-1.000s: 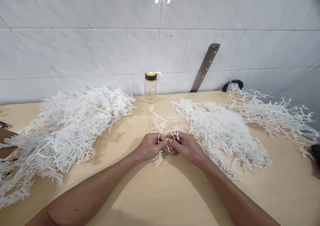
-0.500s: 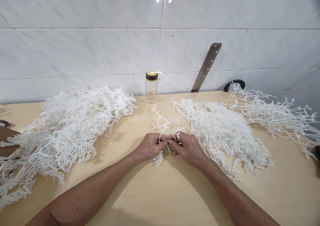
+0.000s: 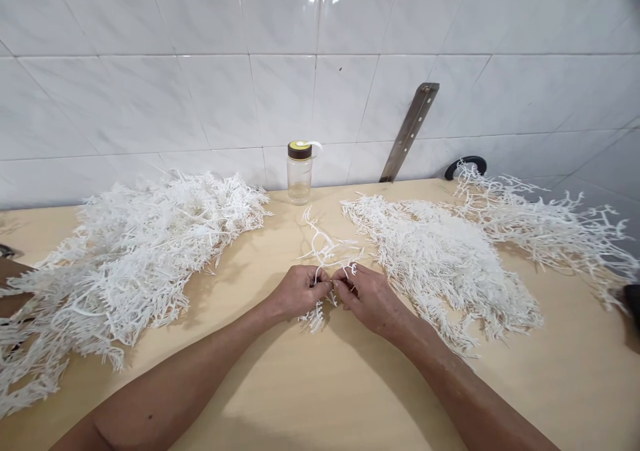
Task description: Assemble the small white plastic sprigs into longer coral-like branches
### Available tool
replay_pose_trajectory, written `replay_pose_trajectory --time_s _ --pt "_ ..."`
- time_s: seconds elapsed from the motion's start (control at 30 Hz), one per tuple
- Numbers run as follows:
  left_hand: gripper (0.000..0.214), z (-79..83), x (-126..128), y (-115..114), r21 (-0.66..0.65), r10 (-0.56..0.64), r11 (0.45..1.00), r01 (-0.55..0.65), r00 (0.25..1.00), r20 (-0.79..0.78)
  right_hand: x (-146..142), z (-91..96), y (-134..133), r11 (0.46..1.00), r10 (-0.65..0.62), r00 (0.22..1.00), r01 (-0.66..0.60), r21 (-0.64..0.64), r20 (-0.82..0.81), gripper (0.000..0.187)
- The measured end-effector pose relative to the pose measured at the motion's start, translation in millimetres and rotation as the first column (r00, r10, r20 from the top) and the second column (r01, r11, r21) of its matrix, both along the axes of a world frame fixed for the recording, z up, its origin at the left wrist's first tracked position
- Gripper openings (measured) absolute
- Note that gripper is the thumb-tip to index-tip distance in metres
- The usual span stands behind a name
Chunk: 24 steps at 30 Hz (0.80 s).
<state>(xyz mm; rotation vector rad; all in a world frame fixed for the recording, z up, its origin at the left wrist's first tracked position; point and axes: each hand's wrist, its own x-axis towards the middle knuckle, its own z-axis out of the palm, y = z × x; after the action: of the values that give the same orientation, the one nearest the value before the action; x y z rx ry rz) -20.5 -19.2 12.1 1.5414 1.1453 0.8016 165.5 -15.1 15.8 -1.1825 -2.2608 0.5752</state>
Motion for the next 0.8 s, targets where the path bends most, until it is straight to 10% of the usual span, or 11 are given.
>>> replay_pose_trajectory --time_s 0.43,0.63,0.8 --pt "0.035 6.6 -5 0 -0.272 -0.001 0.959 0.083 0.957 0.289 -8 -10.4 1 0.985 -0.157 0.986 0.160 0.059 -0.047 0.016" --pt "0.038 3.9 -4 4 -0.224 0.164 0.971 -0.089 0.926 0.341 9 -5.2 12 0.911 -0.332 0.915 0.247 -0.330 -0.231 0.013" --pt "0.042 1.2 -5 10 -0.276 0.302 0.941 -0.197 0.856 0.420 42 16.6 21 0.841 -0.533 0.804 0.538 -0.059 -0.264 0.019"
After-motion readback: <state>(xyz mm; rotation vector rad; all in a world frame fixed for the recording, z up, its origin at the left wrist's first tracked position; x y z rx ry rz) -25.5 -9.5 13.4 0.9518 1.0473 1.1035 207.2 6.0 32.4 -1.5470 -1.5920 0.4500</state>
